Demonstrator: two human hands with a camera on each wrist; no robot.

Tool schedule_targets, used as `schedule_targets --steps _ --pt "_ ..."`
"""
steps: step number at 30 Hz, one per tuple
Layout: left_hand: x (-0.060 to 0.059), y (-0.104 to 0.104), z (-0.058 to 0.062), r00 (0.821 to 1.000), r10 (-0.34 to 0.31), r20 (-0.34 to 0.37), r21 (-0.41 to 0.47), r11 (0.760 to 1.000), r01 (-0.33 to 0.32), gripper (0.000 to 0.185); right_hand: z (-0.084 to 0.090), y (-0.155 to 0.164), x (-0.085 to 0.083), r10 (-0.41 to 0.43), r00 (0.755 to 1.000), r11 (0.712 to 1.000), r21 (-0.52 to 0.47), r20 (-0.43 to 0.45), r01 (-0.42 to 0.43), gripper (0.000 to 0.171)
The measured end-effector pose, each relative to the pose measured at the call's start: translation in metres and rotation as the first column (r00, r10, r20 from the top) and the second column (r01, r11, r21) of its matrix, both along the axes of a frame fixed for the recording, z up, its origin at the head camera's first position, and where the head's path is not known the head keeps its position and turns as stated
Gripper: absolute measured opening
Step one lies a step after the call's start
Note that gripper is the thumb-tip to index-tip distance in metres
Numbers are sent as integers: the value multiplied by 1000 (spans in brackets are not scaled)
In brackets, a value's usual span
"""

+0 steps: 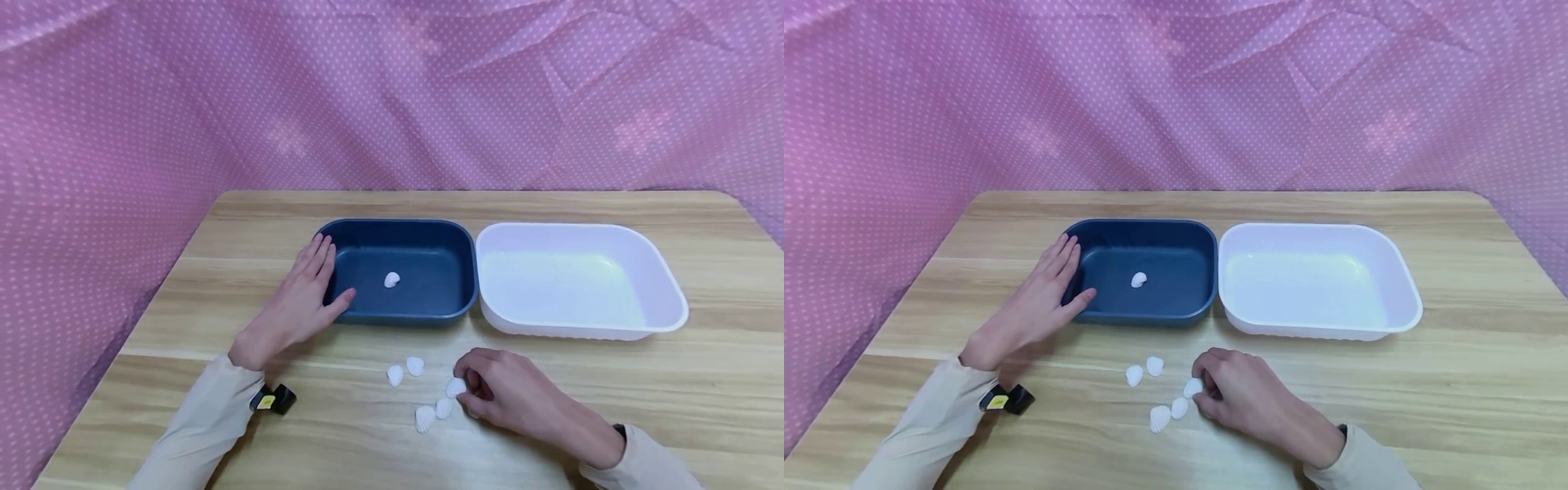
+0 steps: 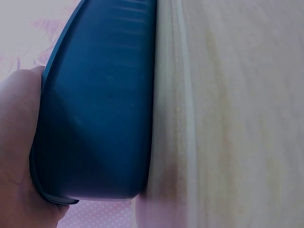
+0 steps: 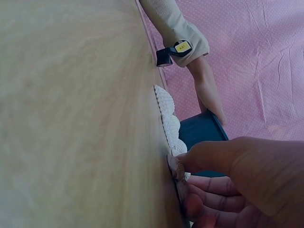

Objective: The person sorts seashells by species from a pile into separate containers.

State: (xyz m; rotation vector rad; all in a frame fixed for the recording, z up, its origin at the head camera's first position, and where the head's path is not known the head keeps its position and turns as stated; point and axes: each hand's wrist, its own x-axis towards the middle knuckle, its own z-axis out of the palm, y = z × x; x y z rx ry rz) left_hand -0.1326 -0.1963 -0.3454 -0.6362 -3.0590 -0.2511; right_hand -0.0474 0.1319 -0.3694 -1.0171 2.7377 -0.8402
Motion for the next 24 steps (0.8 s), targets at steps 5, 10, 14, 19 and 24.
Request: schedule_targets --steps 5,10,14,19,24 --pt "-1 0 3 1000 -1 8 -1 1000 1 86 2 0 -1 -4 1000 1000 -2 -5 4 16" --pt "0 0 4 1000 8 23 -1 1000 -8 86 3 -1 0 0 1000 1000 1 0 0 16" --pt "0 -1 3 1000 9 15 1 1000 -9 85 3 -3 0 2 1000 1000 -1 4 -2 17" --pt "0 0 4 1000 -9 -6 3 1000 9 86 2 -2 2 1 1000 1000 -16 -21 -1 16" --pt "0 0 3 1000 -11 10 2 1000 11 86 5 -1 1 -12 999 1000 -22 -33 11 16"
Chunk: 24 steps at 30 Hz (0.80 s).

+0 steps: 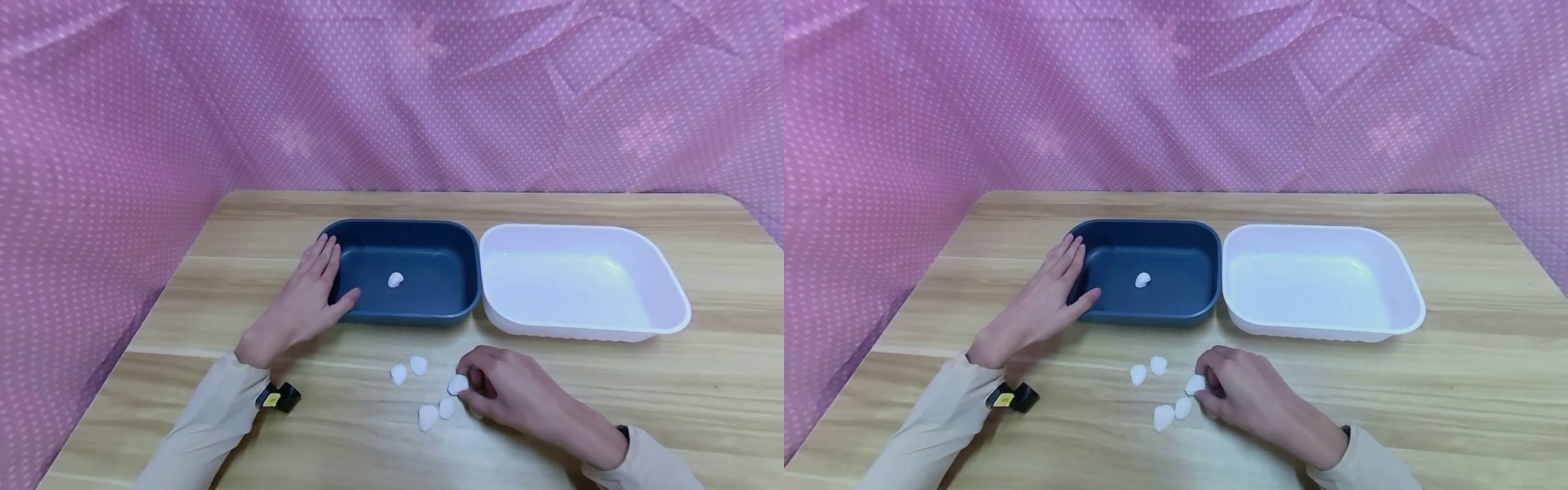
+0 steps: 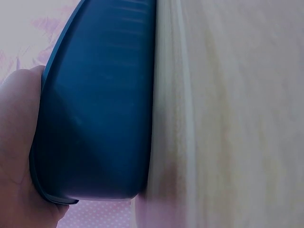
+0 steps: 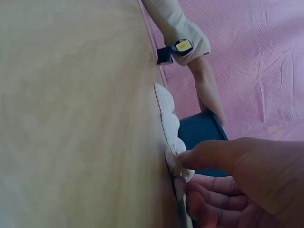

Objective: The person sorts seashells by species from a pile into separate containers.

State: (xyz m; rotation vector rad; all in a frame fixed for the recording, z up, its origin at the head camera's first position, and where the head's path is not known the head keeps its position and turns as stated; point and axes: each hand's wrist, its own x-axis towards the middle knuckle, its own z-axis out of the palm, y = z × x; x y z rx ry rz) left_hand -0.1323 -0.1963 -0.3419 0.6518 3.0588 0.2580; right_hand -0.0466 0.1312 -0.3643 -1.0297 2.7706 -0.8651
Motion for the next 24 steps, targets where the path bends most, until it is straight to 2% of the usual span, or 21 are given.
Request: schedule_targets --steps 9,16,24 --pt "1 0 -1 1000 8 15 -2 1000 -8 87 11 1 -4 -38 998 999 -28 -59 36 16" --pt "-1 1 1 1000 7 17 -5 1000 -7 86 23 -3 -9 -62 996 998 -17 -63 61 18" --pt "2 2 1 1000 16 2 -12 1000 -16 87 34 -9 -13 -46 995 999 -5 -92 45 18"
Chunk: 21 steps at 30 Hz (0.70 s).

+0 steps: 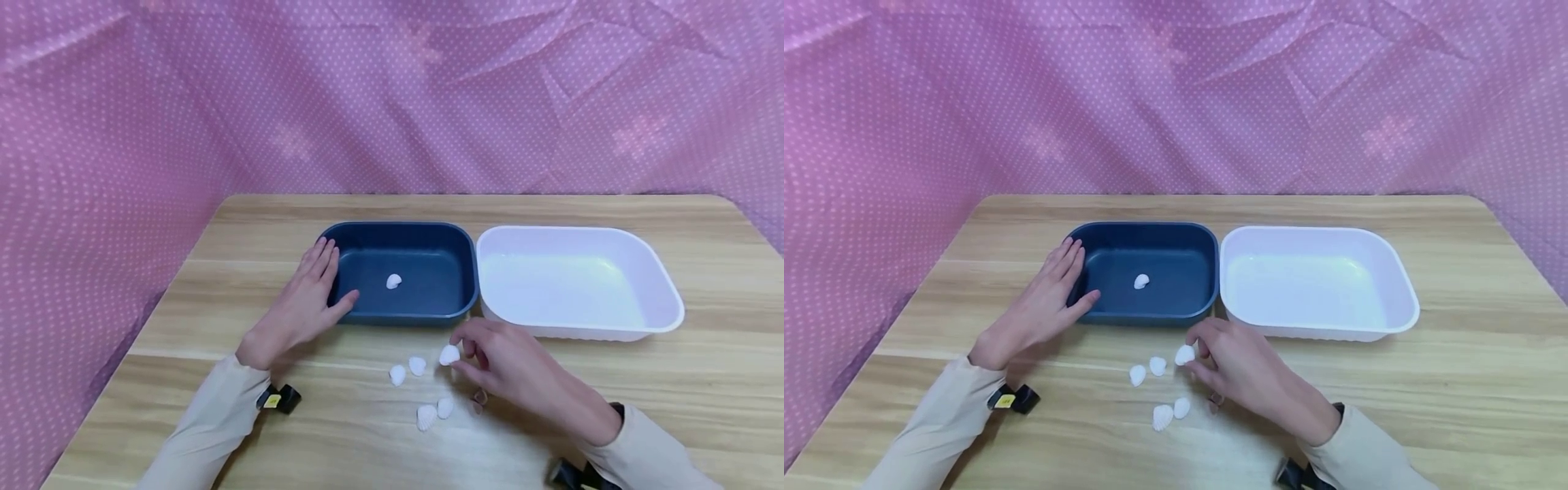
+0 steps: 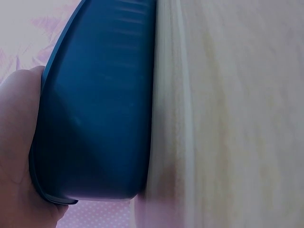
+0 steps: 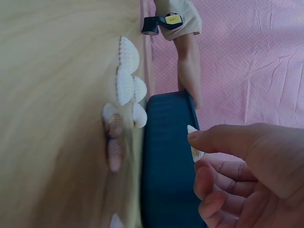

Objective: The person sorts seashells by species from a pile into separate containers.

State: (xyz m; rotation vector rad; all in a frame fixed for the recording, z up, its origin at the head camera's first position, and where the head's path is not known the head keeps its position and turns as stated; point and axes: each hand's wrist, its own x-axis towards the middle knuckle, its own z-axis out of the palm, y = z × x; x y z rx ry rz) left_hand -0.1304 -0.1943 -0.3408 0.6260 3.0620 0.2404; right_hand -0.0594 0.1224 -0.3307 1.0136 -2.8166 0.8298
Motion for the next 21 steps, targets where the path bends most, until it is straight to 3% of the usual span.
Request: schedule_targets --steps 14,21 --pt "0 0 -2 1000 0 4 5 1000 -1 86 20 -6 -13 -10 999 994 -108 -34 6 16" --pt "0 0 -1 1000 0 7 -6 1000 0 86 26 -10 -21 -34 999 993 -112 -26 31 17"
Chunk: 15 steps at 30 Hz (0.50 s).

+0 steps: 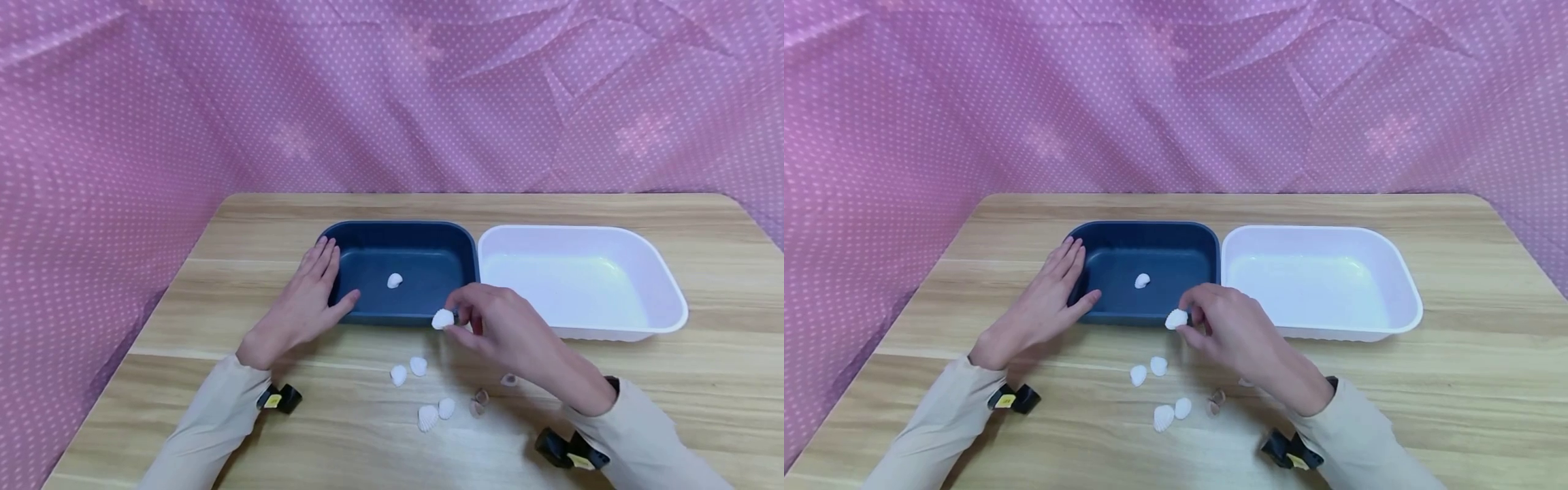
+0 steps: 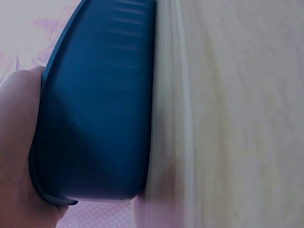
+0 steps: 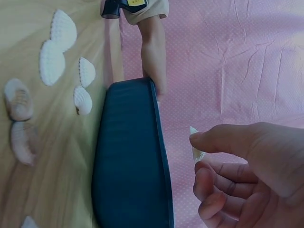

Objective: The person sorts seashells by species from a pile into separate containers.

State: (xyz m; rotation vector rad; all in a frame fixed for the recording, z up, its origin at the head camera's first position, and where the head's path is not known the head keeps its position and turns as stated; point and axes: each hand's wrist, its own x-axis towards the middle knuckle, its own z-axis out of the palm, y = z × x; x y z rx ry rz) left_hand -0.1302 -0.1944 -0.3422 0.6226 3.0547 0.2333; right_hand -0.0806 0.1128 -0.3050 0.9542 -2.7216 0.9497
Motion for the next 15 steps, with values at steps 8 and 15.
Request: schedule_targets --steps 8,15 --pt "1 0 -1 1000 -7 -12 -16 1000 7 86 -4 -11 -13 -17 1000 1000 -8 -6 17 17" --pt "1 0 0 1000 -10 -11 -31 999 10 87 -6 -22 -24 -66 997 998 -1 28 66 16"
